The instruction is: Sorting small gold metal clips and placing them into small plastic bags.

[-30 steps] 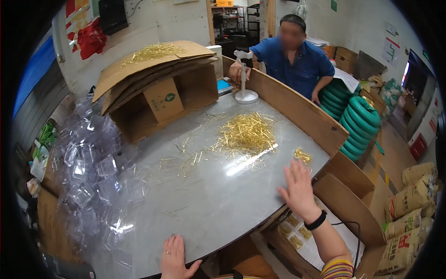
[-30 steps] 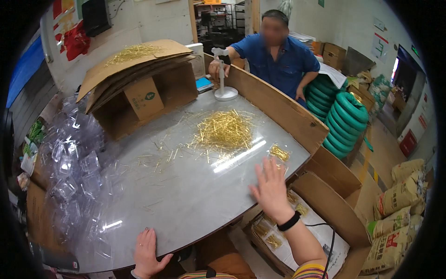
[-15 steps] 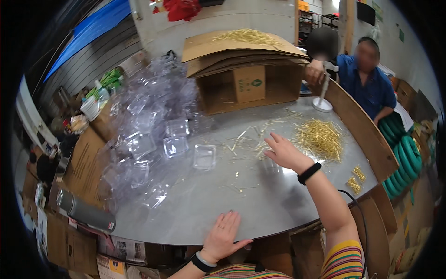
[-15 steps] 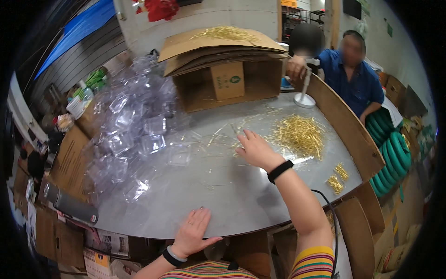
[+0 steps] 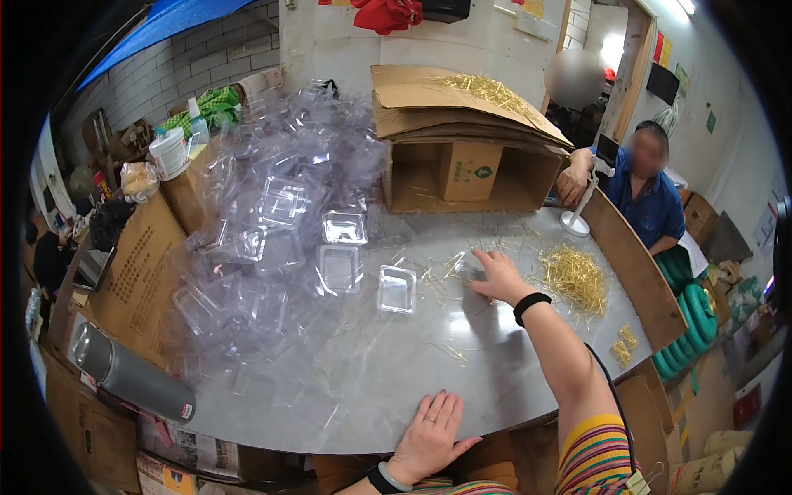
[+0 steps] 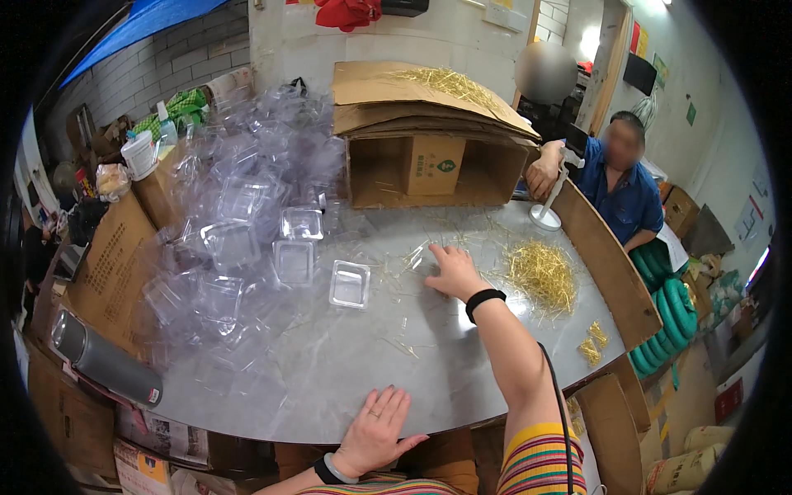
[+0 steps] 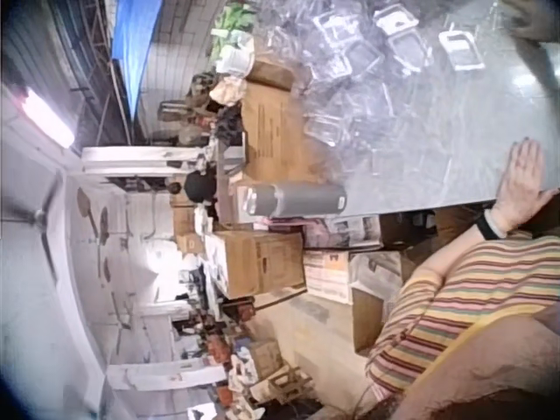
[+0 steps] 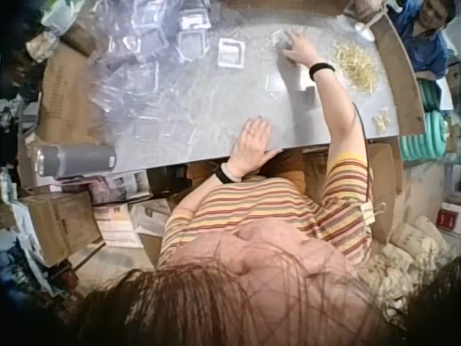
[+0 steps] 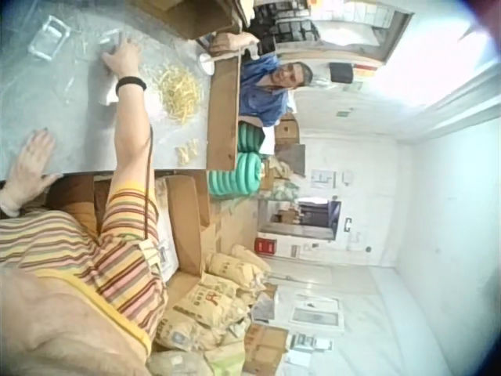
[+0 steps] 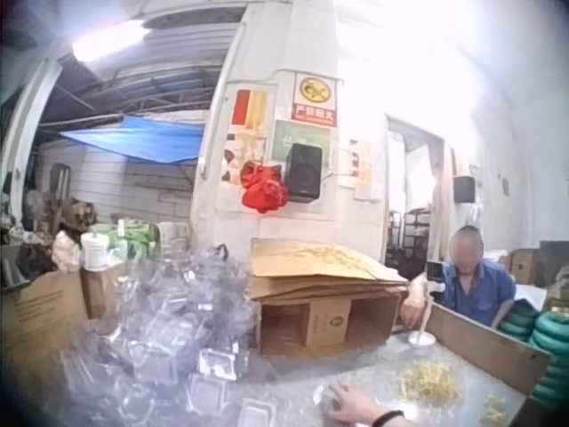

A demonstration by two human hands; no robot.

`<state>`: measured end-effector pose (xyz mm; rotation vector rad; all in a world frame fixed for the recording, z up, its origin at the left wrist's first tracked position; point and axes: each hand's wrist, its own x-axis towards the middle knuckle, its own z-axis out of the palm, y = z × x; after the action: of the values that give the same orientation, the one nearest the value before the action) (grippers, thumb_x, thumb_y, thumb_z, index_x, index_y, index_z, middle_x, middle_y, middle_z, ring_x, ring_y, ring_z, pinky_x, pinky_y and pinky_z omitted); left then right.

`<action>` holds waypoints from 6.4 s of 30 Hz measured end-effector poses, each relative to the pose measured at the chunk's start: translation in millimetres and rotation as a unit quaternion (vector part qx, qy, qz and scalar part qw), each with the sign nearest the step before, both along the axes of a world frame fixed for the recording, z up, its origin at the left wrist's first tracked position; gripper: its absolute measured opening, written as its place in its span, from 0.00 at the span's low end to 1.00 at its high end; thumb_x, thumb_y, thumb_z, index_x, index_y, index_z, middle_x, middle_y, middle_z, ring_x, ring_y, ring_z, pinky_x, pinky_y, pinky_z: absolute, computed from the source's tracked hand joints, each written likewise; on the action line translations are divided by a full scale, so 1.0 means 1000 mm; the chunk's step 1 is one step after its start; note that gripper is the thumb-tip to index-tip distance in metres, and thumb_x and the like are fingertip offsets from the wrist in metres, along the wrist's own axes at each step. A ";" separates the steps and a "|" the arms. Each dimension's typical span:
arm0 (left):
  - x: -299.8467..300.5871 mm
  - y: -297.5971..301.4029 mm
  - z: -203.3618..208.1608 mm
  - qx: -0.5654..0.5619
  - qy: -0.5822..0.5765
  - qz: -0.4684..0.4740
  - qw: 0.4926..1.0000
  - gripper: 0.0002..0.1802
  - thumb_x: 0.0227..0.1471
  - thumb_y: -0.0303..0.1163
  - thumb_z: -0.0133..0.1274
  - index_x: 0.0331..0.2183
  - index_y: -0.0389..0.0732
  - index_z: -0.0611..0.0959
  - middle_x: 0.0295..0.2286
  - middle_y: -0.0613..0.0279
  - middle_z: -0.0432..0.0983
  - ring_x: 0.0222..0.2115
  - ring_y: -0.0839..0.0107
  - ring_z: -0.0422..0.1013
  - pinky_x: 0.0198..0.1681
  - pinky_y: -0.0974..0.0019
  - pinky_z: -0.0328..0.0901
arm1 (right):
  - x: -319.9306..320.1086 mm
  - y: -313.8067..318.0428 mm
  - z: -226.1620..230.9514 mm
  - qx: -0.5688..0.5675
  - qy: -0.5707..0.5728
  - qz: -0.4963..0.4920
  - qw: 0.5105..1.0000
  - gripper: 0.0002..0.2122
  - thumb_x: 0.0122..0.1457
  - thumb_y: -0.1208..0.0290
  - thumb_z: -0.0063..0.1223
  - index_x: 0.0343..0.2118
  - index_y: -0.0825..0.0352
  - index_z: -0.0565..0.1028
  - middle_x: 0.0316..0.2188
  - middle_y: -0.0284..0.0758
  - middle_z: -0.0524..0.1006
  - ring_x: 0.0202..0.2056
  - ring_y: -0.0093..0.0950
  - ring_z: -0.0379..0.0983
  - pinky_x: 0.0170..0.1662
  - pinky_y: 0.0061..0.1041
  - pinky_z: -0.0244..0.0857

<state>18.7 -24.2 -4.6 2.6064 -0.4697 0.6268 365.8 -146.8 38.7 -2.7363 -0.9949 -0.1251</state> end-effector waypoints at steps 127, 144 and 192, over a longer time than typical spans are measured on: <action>-0.031 0.042 -0.013 -0.091 -0.032 0.106 0.990 0.12 0.45 0.28 0.66 0.31 0.39 0.79 0.57 0.46 0.67 0.58 0.47 0.65 0.54 0.55 0.68 | -0.277 0.007 0.034 -0.081 -0.076 0.202 0.973 0.05 0.49 0.70 0.60 0.23 0.64 0.75 0.27 0.37 0.72 0.28 0.34 0.77 0.30 0.33 0.70; -0.030 0.043 -0.012 -0.091 -0.050 0.109 0.989 0.11 0.47 0.30 0.65 0.31 0.36 0.81 0.58 0.42 0.65 0.58 0.48 0.66 0.54 0.57 0.69 | -0.270 0.033 0.002 0.047 -0.001 0.183 0.982 0.03 0.51 0.72 0.58 0.24 0.64 0.77 0.26 0.37 0.73 0.26 0.39 0.76 0.30 0.37 0.70; -0.032 0.043 -0.004 -0.141 0.022 0.093 0.985 0.11 0.46 0.31 0.66 0.31 0.39 0.82 0.64 0.36 0.51 0.55 0.43 0.67 0.52 0.55 0.69 | -0.288 0.015 -0.012 0.160 -0.049 0.071 0.983 0.04 0.53 0.75 0.57 0.32 0.62 0.76 0.31 0.35 0.72 0.32 0.38 0.74 0.35 0.36 0.69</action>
<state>-12.9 18.5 -9.0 2.4022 -0.1124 0.6435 78.3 -131.6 26.5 -2.3797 -1.0872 -0.3641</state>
